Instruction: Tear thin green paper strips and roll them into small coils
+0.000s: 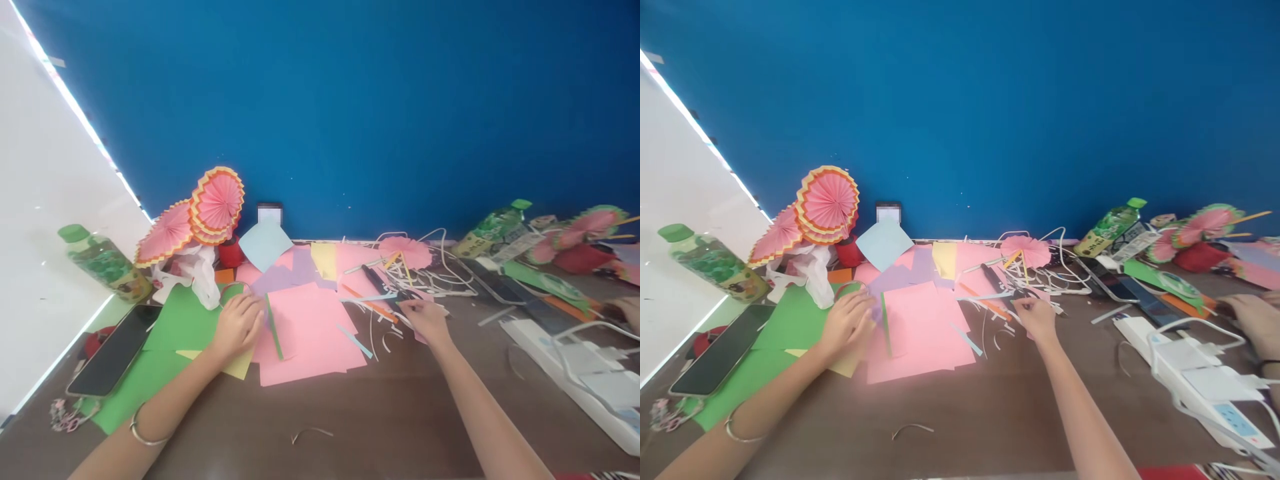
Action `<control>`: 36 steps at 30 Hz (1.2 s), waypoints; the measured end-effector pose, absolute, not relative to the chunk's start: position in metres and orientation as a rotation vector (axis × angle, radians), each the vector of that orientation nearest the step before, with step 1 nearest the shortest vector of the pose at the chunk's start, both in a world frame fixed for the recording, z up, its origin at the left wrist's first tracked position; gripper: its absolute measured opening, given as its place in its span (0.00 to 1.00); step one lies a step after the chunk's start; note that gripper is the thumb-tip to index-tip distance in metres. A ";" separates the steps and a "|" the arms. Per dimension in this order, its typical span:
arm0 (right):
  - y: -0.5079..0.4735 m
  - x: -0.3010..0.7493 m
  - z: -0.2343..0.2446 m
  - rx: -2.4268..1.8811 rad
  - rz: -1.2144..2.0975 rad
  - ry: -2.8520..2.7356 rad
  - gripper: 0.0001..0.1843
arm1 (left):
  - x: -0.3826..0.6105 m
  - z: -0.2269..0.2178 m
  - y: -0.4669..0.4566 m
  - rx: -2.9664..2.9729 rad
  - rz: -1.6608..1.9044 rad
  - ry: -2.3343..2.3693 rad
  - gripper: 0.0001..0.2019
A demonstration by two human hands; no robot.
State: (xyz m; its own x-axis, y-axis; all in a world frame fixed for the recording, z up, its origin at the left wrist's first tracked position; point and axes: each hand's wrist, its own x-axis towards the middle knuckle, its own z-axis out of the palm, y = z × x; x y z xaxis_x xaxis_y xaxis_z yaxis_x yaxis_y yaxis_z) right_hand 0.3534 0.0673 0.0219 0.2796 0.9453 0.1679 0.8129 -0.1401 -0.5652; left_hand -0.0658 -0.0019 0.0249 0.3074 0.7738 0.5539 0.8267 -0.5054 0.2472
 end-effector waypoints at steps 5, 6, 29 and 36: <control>0.062 0.351 0.020 -1.954 0.035 -1.706 0.11 | -0.084 0.035 0.006 -2.280 -1.347 -1.690 0.14; 0.061 0.351 0.020 -1.931 -0.021 -1.778 0.10 | -0.086 0.036 0.007 -2.237 -1.378 -1.738 0.13; -0.023 0.188 0.028 -1.067 0.348 -2.634 0.19 | -0.079 0.031 0.004 -2.587 -0.552 -1.462 0.13; 0.053 0.231 0.040 -1.384 -0.032 -2.475 0.18 | -0.064 0.017 0.002 -2.640 -0.733 -1.531 0.12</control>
State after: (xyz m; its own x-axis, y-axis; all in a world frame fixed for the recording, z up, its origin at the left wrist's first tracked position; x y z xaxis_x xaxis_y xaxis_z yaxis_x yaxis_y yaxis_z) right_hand 0.2308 0.0532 0.0396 -0.4885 0.8287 0.2731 0.8354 0.5346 -0.1277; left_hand -0.0641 0.0016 0.0175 0.4151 0.8198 0.3945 0.8212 -0.5243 0.2255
